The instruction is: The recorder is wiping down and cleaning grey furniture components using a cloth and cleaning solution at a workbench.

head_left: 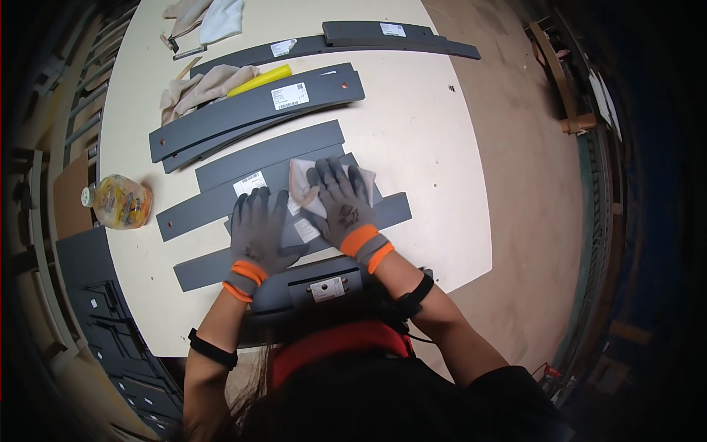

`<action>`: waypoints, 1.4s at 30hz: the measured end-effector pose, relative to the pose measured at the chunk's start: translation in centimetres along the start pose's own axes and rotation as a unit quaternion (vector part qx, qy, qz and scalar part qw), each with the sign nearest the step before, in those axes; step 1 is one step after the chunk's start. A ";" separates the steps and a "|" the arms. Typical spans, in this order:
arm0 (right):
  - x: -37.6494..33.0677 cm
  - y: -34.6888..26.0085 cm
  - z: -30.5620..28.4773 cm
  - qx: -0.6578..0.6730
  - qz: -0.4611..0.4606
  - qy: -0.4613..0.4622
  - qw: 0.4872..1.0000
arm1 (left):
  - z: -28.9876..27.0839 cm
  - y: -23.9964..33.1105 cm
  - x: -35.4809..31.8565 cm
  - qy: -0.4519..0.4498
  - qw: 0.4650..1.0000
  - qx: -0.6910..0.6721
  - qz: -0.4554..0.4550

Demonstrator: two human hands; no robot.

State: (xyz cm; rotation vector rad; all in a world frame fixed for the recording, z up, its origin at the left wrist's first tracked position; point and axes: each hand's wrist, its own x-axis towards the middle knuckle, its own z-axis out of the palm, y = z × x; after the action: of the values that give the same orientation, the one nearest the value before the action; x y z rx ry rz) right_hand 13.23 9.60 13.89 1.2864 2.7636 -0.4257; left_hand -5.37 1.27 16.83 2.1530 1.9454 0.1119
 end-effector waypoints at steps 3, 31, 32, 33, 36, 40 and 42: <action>1.8 2.8 -1.6 0.002 0.093 0.092 0.991 | -0.4 -0.1 -0.2 -0.028 0.999 -0.015 -0.019; 4.9 3.5 -10.1 0.501 0.098 -0.020 0.860 | 1.9 9.1 3.7 -0.022 0.999 -0.008 0.029; 5.0 2.3 -10.8 0.416 0.068 -0.031 0.906 | 2.9 9.0 4.7 -0.016 1.000 -0.018 -0.009; 4.9 -0.8 -12.4 0.396 0.109 -0.122 0.904 | 4.3 8.5 5.5 -0.011 0.998 -0.027 -0.050; 4.5 -5.1 -9.6 0.077 -0.198 -0.129 0.969 | 8.2 8.9 5.8 0.025 0.976 -0.196 -0.094; 5.4 -6.4 -1.9 -0.174 -0.504 -0.113 0.838 | 8.9 9.4 6.7 0.090 0.992 -0.071 -0.046; 7.4 -10.2 -1.0 -0.070 -0.527 -0.142 0.835 | 9.2 9.0 7.1 0.128 0.991 0.022 -0.013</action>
State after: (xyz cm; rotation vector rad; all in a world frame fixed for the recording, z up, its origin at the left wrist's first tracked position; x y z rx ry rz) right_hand 0.78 9.12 15.87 -0.4291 2.8631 -0.3795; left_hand 6.17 6.40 9.22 2.2344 2.1302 0.3597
